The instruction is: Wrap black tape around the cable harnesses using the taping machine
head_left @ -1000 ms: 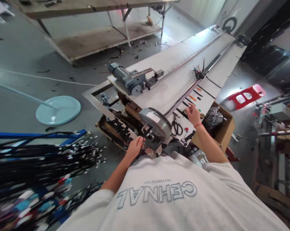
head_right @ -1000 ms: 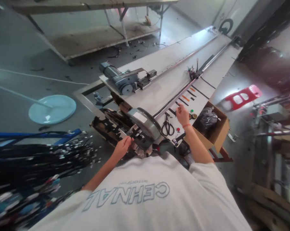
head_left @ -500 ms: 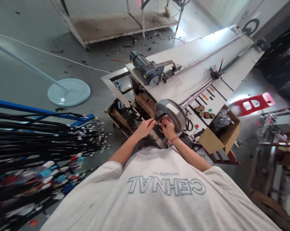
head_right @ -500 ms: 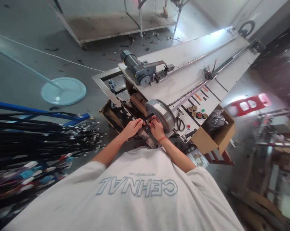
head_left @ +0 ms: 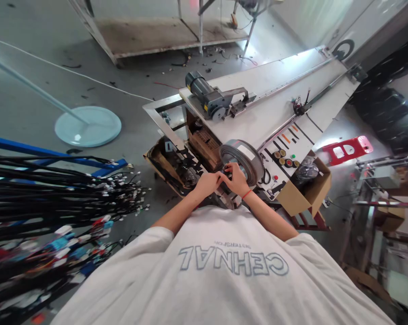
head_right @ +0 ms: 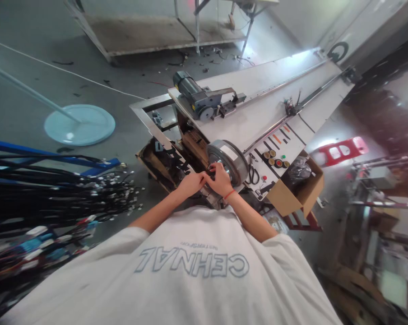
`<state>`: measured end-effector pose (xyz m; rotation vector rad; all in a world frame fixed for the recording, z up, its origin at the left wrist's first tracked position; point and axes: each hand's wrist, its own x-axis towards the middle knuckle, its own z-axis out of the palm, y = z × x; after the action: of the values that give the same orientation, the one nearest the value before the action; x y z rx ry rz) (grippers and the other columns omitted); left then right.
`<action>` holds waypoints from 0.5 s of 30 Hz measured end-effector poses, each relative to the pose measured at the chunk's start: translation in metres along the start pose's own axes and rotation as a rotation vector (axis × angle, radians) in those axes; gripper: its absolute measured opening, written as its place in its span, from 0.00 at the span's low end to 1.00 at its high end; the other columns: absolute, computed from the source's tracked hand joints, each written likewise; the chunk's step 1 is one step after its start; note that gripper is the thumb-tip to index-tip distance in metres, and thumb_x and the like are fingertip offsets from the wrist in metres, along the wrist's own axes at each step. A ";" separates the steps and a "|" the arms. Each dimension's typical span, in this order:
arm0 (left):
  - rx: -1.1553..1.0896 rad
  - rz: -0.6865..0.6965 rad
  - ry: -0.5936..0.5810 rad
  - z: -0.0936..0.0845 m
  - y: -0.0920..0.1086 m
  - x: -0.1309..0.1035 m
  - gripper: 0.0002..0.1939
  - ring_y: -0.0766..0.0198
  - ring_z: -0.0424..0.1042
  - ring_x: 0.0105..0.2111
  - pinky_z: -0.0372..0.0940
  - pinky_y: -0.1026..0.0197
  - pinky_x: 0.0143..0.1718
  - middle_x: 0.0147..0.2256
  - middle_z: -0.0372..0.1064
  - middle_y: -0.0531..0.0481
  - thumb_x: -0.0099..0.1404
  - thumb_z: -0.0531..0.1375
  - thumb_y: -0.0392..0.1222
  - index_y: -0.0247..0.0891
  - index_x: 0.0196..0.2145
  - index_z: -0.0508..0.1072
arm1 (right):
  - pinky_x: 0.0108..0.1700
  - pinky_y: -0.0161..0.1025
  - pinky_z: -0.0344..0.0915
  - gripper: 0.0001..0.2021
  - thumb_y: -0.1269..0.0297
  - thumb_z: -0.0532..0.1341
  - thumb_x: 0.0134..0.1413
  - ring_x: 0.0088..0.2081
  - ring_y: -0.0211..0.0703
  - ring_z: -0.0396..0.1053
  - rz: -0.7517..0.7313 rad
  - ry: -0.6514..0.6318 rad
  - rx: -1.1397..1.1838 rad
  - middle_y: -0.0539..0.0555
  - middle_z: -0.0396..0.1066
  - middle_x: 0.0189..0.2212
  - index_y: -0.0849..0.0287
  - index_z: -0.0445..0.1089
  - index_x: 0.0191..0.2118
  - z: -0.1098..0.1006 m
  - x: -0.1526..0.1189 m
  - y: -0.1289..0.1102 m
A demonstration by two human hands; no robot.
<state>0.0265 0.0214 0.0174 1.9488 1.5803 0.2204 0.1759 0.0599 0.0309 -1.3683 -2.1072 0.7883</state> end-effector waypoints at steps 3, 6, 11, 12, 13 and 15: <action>0.058 0.039 0.028 -0.005 0.012 -0.005 0.18 0.50 0.76 0.39 0.66 0.56 0.40 0.38 0.76 0.36 0.70 0.50 0.46 0.32 0.45 0.74 | 0.55 0.55 0.63 0.27 0.51 0.55 0.61 0.52 0.56 0.68 0.021 0.006 -0.137 0.69 0.64 0.54 0.64 0.58 0.59 0.006 0.010 -0.007; -0.025 0.040 0.072 -0.002 0.006 -0.007 0.18 0.51 0.76 0.39 0.66 0.56 0.41 0.39 0.77 0.37 0.69 0.51 0.46 0.32 0.44 0.75 | 0.58 0.55 0.61 0.28 0.50 0.55 0.61 0.57 0.57 0.63 -0.082 -0.071 -0.157 0.69 0.62 0.57 0.63 0.58 0.61 0.002 0.007 -0.014; -0.320 -0.036 -0.040 0.029 -0.038 -0.020 0.19 0.56 0.76 0.38 0.67 0.59 0.41 0.38 0.78 0.43 0.69 0.50 0.50 0.35 0.42 0.75 | 0.61 0.53 0.58 0.26 0.52 0.57 0.60 0.61 0.53 0.59 0.062 0.268 -0.056 0.63 0.61 0.60 0.56 0.61 0.60 -0.071 -0.042 0.028; -0.319 -0.069 -0.102 0.037 -0.046 -0.027 0.19 0.55 0.75 0.37 0.67 0.59 0.41 0.37 0.78 0.43 0.68 0.51 0.50 0.35 0.39 0.75 | 0.60 0.52 0.59 0.26 0.52 0.56 0.60 0.61 0.52 0.60 0.284 0.448 -0.053 0.64 0.62 0.58 0.58 0.61 0.60 -0.090 -0.050 0.047; -0.312 -0.098 -0.146 0.045 -0.053 -0.034 0.18 0.54 0.75 0.37 0.67 0.59 0.41 0.36 0.78 0.42 0.67 0.51 0.50 0.36 0.36 0.75 | 0.60 0.50 0.60 0.26 0.53 0.56 0.60 0.61 0.52 0.60 0.555 0.592 -0.059 0.65 0.64 0.56 0.60 0.61 0.60 -0.108 -0.057 0.067; -0.331 -0.120 -0.153 0.058 -0.063 -0.049 0.17 0.54 0.75 0.38 0.66 0.59 0.41 0.35 0.77 0.42 0.66 0.51 0.50 0.36 0.34 0.75 | 0.58 0.49 0.62 0.28 0.52 0.59 0.57 0.59 0.54 0.62 0.928 0.699 -0.059 0.69 0.67 0.53 0.67 0.63 0.57 -0.130 -0.065 0.106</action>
<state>-0.0111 -0.0385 -0.0513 1.5749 1.4523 0.2589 0.3553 0.0599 0.0416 -2.2615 -0.9222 0.4327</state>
